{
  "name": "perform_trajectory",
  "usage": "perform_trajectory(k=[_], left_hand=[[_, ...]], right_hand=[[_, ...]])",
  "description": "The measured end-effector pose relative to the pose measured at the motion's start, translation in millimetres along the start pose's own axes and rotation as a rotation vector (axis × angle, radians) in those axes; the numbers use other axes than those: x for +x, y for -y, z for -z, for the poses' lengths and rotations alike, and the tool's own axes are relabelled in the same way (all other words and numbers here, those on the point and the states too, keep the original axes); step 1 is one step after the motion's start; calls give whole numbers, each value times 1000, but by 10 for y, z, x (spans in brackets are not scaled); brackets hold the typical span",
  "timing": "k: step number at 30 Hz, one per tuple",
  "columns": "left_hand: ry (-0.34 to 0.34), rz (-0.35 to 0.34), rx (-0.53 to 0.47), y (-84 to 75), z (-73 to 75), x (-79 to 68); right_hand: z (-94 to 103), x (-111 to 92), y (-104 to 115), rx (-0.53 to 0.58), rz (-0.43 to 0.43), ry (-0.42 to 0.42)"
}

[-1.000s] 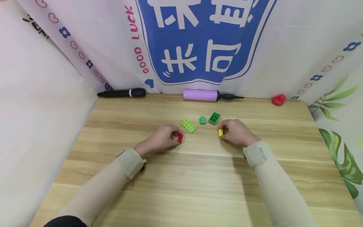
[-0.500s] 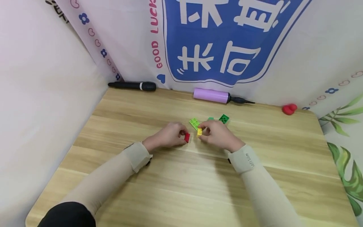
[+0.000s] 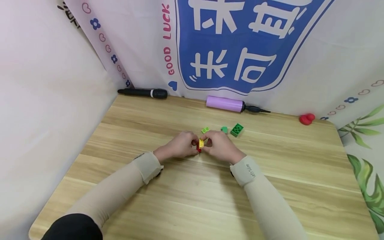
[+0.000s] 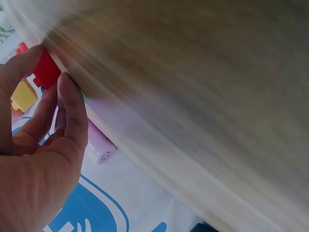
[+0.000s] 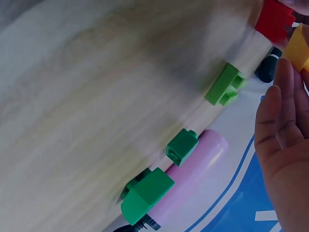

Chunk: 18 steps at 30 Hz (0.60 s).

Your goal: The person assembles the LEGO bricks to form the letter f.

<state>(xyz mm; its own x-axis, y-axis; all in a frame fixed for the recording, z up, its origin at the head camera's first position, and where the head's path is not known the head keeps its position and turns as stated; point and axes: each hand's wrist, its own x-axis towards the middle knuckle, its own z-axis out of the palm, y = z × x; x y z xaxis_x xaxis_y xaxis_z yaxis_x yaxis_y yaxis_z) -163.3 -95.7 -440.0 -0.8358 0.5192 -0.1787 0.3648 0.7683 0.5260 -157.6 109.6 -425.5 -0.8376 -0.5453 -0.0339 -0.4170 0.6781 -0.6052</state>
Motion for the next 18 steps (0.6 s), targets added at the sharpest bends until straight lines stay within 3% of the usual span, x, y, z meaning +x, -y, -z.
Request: perform_trajectory(k=[18], left_hand=[[4, 25, -27, 4, -16, 6]], right_hand=[[-55, 38, 23, -145, 103, 18]])
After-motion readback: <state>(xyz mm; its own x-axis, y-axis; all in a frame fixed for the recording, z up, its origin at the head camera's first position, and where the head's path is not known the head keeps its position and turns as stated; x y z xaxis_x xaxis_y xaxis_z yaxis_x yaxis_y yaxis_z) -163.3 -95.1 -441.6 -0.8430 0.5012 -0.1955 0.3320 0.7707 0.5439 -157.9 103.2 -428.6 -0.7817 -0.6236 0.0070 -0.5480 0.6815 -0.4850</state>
